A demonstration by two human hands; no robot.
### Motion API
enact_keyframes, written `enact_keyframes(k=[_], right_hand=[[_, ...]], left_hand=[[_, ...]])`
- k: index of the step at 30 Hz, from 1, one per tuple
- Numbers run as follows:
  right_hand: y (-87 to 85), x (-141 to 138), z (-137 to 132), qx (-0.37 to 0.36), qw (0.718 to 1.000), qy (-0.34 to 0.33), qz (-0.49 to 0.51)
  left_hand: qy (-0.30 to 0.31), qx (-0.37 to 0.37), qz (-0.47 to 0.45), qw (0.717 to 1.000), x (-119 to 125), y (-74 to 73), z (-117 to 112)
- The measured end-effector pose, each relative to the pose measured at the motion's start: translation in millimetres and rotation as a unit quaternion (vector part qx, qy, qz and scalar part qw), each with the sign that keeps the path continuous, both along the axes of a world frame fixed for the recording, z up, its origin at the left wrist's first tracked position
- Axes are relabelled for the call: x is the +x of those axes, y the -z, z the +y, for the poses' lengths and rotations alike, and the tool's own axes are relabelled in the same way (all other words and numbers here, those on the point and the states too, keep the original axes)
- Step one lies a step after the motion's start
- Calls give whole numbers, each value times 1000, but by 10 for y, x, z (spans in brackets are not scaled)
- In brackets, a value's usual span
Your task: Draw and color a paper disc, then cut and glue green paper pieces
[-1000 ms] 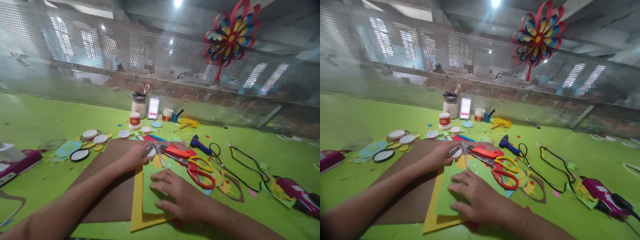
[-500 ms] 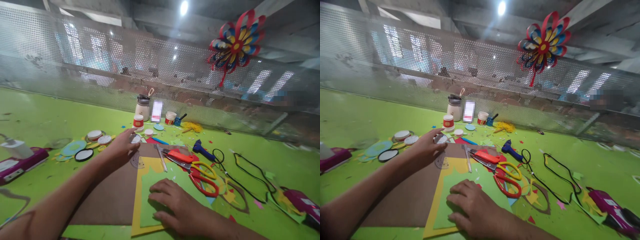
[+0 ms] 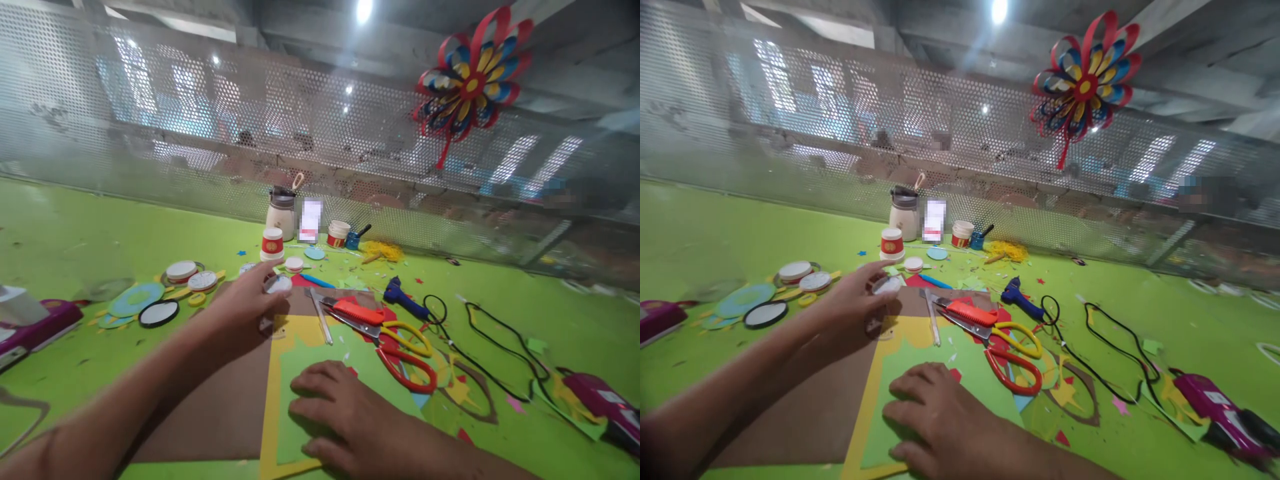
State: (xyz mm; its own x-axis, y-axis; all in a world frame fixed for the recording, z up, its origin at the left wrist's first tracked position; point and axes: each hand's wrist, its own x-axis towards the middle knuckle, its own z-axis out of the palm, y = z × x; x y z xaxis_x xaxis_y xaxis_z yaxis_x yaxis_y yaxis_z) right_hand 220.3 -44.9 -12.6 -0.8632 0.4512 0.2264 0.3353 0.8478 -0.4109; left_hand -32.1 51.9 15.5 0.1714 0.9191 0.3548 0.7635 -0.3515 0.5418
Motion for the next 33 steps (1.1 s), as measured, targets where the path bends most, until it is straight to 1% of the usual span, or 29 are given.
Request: enact_keyframes(k=[3, 5, 7, 14, 19, 24, 26, 28, 32, 33], right_hand=[[12, -12, -12, 9, 1000, 0, 11], [23, -10, -11, 0, 1000, 9, 27], [24, -5, -6, -9, 999, 16, 42], [-18, 15, 17, -3, 998, 16, 66], [-14, 34, 24, 12, 997, 16, 78], [-26, 69, 54, 20, 993, 22, 115], [-65, 127, 104, 28, 988, 42, 147], [-129, 224, 190, 47, 979, 83, 179], [-296, 491, 415, 90, 946, 196, 243], [-333, 559, 465, 92, 941, 220, 238]], left_hand=[[50, -10, 54, 997, 133, 120, 52], [62, -15, 85, 994, 198, 194, 62], [70, -20, 111, 991, 242, 235, 65], [97, -20, 175, 980, 395, 240, 125], [91, -6, 207, 974, 488, 309, 137], [90, -3, 218, 972, 497, 350, 133], [88, -8, 209, 974, 482, 338, 137], [86, -13, 195, 977, 461, 304, 139], [84, -13, 163, 983, 411, 188, 129], [84, -8, 155, 984, 399, 157, 123]])
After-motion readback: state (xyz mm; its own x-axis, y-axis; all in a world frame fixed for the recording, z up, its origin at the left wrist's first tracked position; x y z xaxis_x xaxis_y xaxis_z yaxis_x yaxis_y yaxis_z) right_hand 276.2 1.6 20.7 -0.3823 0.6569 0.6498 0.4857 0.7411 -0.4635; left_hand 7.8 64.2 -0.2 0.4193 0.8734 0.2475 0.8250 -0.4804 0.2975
